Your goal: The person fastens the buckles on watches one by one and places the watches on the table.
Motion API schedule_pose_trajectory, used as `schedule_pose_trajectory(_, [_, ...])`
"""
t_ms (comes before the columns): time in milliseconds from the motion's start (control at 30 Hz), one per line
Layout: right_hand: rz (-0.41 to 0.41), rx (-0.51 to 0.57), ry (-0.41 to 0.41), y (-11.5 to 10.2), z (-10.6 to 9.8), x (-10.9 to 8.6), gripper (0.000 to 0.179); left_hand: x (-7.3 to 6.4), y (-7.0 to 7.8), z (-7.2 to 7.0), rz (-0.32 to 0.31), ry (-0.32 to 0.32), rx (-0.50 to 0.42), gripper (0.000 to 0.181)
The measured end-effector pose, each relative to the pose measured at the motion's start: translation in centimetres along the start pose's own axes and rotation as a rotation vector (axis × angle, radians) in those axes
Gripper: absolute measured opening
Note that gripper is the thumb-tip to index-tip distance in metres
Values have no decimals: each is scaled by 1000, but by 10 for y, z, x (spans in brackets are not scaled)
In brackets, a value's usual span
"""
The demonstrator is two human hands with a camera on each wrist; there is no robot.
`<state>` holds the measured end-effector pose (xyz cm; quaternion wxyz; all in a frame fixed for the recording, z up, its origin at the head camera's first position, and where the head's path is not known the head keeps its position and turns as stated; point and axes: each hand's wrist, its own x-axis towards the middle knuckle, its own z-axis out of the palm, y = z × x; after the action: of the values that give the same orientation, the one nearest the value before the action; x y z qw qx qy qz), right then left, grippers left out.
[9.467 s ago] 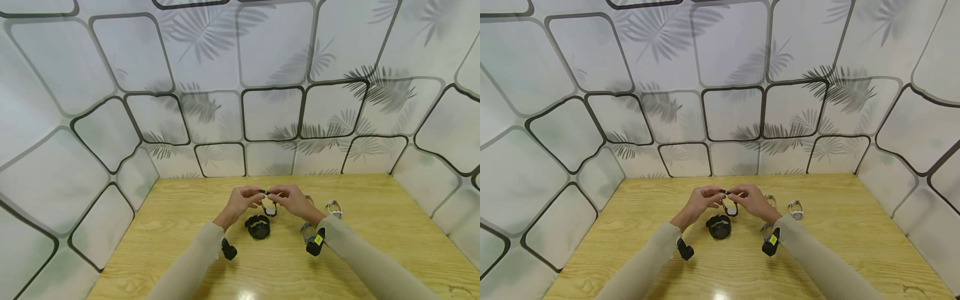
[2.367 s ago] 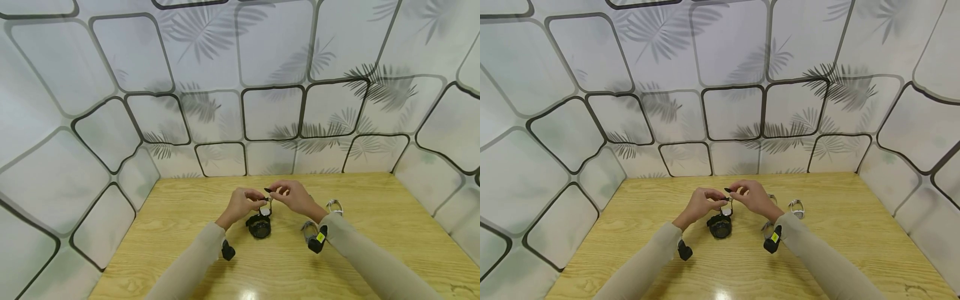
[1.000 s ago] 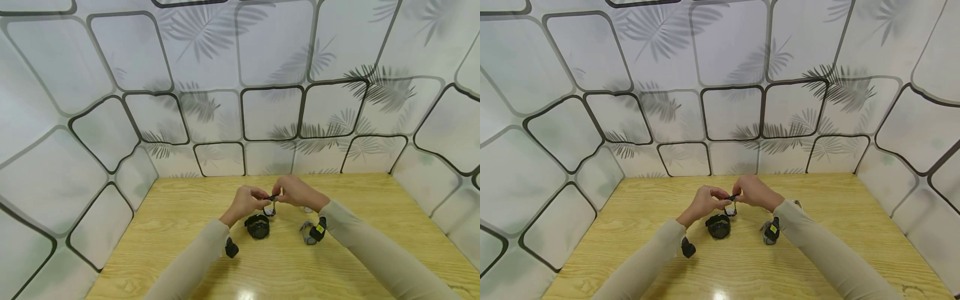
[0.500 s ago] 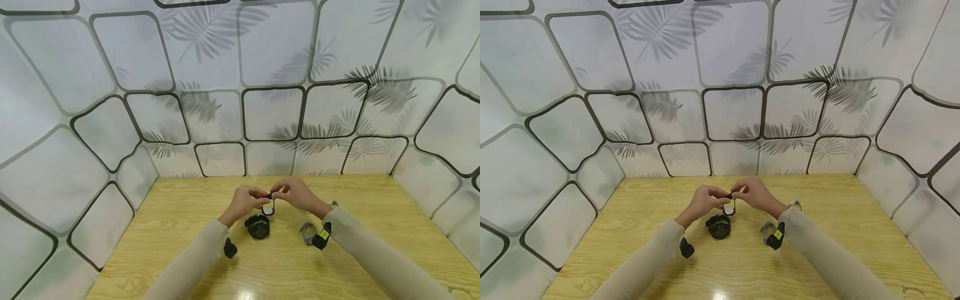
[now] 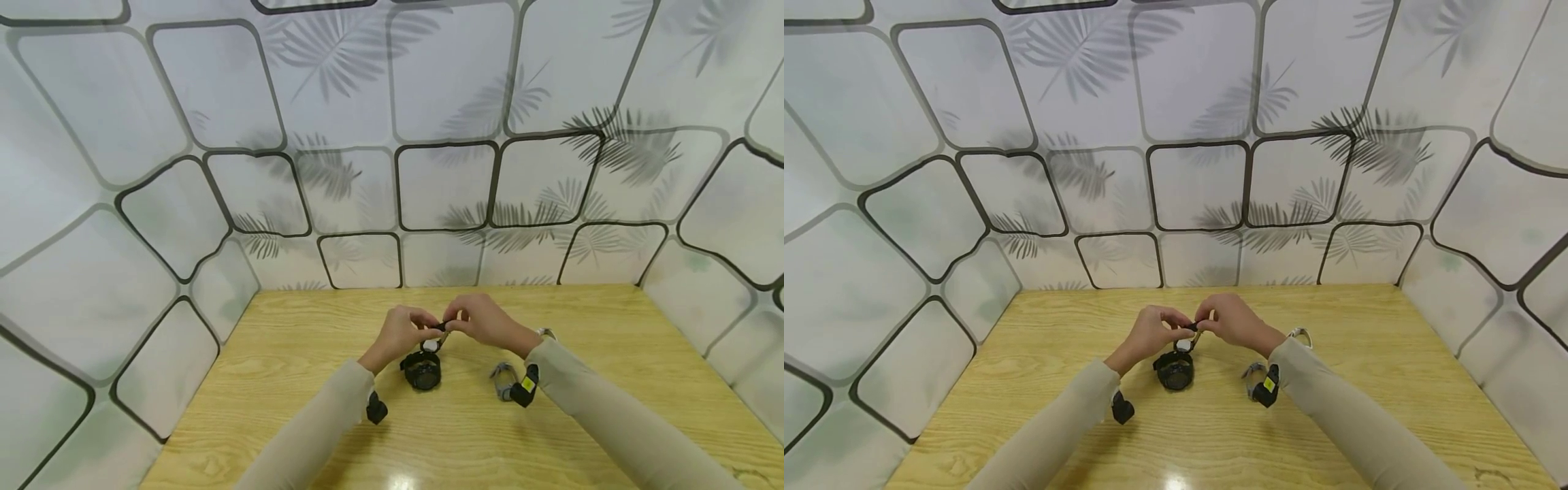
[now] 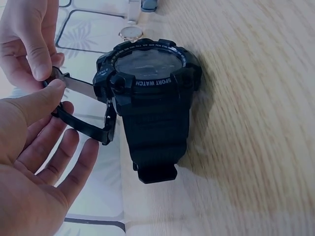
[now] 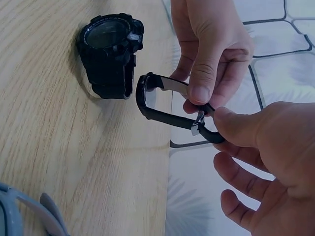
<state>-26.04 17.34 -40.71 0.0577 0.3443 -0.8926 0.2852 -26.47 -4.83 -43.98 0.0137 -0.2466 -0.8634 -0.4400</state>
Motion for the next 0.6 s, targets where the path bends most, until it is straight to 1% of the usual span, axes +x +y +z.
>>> schedule_pose_trajectory(133, [-8, -21, -16, -2, -1, 0, 6, 0, -1, 1, 30, -6, 6, 12])
schedule_pose_trajectory(267, [-4, -27, -7, -2, 0, 0, 7, 1, -1, 2, 54, 14, 2, 14])
schedule_pose_trajectory(400, [8, -2, 34, -1, 2, -2, 9, 0, 0, 1, 40, 27, -8, 15])
schedule_pose_trajectory(500, [19, 12, 60, -1, 3, -4, 11, 0, 1, 1, 29, 19, -16, 16])
schedule_pose_trajectory(600, [8, 19, 77, 0, 4, -5, 12, 0, 1, 0, 30, 6, -32, 17])
